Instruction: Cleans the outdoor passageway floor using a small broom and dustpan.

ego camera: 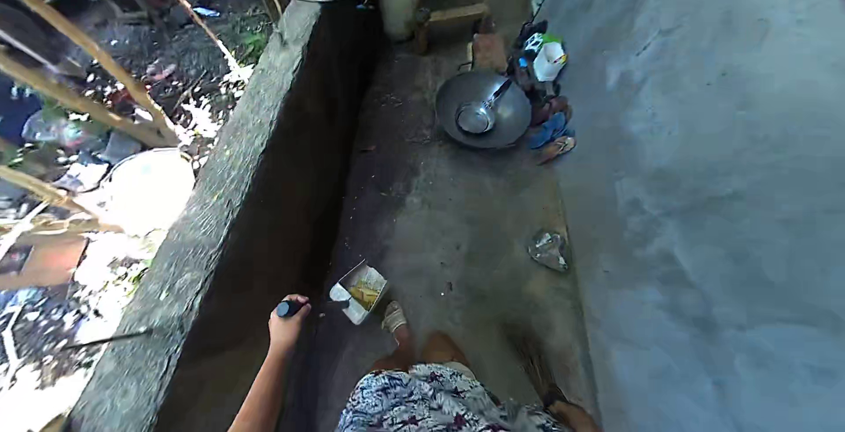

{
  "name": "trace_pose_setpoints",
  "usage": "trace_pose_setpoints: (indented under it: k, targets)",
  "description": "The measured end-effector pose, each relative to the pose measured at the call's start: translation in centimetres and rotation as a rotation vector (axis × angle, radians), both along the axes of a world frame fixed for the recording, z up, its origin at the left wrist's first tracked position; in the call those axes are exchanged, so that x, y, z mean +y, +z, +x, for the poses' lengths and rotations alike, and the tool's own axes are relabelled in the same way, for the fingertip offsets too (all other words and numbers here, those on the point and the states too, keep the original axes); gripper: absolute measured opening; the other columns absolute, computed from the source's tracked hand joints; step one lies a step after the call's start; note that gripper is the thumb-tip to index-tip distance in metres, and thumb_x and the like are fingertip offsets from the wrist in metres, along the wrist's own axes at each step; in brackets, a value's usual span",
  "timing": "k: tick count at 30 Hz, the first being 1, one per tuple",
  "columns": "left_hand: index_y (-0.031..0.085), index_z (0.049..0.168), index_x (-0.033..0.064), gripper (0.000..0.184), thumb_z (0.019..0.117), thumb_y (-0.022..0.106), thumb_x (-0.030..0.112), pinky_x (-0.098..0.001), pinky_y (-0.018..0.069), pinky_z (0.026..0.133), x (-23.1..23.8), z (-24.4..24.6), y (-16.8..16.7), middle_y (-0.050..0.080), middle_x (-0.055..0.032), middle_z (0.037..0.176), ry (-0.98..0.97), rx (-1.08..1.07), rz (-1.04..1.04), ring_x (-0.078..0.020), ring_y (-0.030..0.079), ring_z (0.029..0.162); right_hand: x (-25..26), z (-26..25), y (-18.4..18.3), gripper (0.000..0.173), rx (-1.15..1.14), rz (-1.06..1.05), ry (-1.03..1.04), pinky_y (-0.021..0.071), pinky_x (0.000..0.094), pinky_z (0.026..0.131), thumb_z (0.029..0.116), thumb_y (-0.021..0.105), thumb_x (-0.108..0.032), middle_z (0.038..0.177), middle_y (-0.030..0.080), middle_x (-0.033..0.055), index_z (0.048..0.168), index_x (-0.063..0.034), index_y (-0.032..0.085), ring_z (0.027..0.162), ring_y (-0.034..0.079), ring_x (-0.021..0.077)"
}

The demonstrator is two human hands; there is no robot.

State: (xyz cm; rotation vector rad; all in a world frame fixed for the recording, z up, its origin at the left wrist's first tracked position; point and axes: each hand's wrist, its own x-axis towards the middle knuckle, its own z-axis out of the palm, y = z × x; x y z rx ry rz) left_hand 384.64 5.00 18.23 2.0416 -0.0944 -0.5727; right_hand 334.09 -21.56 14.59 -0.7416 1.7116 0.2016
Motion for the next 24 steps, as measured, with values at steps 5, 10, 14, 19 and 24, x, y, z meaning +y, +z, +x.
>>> trace_pose_setpoints:
  k: [5,10,14,19,24]
  targets:
    - [0.067,0.108,-0.0058,0.022,0.0856,0.069,-0.005,-0.0425,0.0521,0.089,-6.1,6.3,0.6,0.070,-0.0163,0.105,-0.120,0.012,0.125,-0.0216,0.065,0.096,-6.1,8.8,1.6,0.042,-0.069,-0.065,0.015,0.0498,0.0400,0.070,0.1020,0.052,-0.010,0.105,0.057,0.0175,0.142,-0.0013,0.043,0.081,0.056,0.0222]
    - [0.069,0.108,-0.0044,0.023,0.0852,0.071,-0.005,-0.0499,0.0494,0.093,-11.7,12.8,0.1,0.071,-0.0196,0.106,-0.146,-0.021,0.182,-0.0286,0.065,0.101,-15.9,20.3,3.2,0.056,-0.098,-0.093,0.300,0.0504,0.0494,0.082,0.0986,0.058,-0.004,0.124,0.055,0.0275,0.150,-0.0041,0.037,0.098,0.059,0.0337]
    - [0.070,0.108,-0.0036,0.022,0.0860,0.071,-0.004,-0.0495,0.0498,0.093,-16.5,17.3,-0.6,0.071,-0.0189,0.106,-0.110,0.016,0.213,-0.0284,0.066,0.101,-25.3,30.7,4.8,0.067,-0.108,-0.080,0.569,0.0484,0.0548,0.095,0.0963,0.061,-0.003,0.138,0.052,0.0305,0.156,-0.0070,0.032,0.116,0.058,0.0405]
    - [0.070,0.105,-0.0071,0.022,0.0828,0.072,-0.004,-0.0463,0.0531,0.092,-22.2,22.5,-3.3,0.072,-0.0182,0.102,-0.074,0.008,0.124,-0.0255,0.068,0.098,-36.4,45.8,3.0,0.072,-0.192,-0.065,0.745,0.0518,0.0501,0.090,0.0939,0.065,-0.004,0.130,0.056,0.0289,0.156,-0.0034,0.029,0.106,0.061,0.0359]
    - [0.068,0.103,-0.0083,0.022,0.0814,0.067,-0.006,-0.0377,0.0528,0.096,-26.7,25.3,-7.5,0.071,-0.0159,0.108,0.001,0.069,0.080,-0.0188,0.067,0.102,-43.7,59.5,0.1,0.069,-0.245,-0.129,0.835,0.0502,0.0518,0.099,0.0916,0.067,-0.002,0.136,0.055,0.0283,0.153,-0.0006,0.035,0.117,0.060,0.0370]
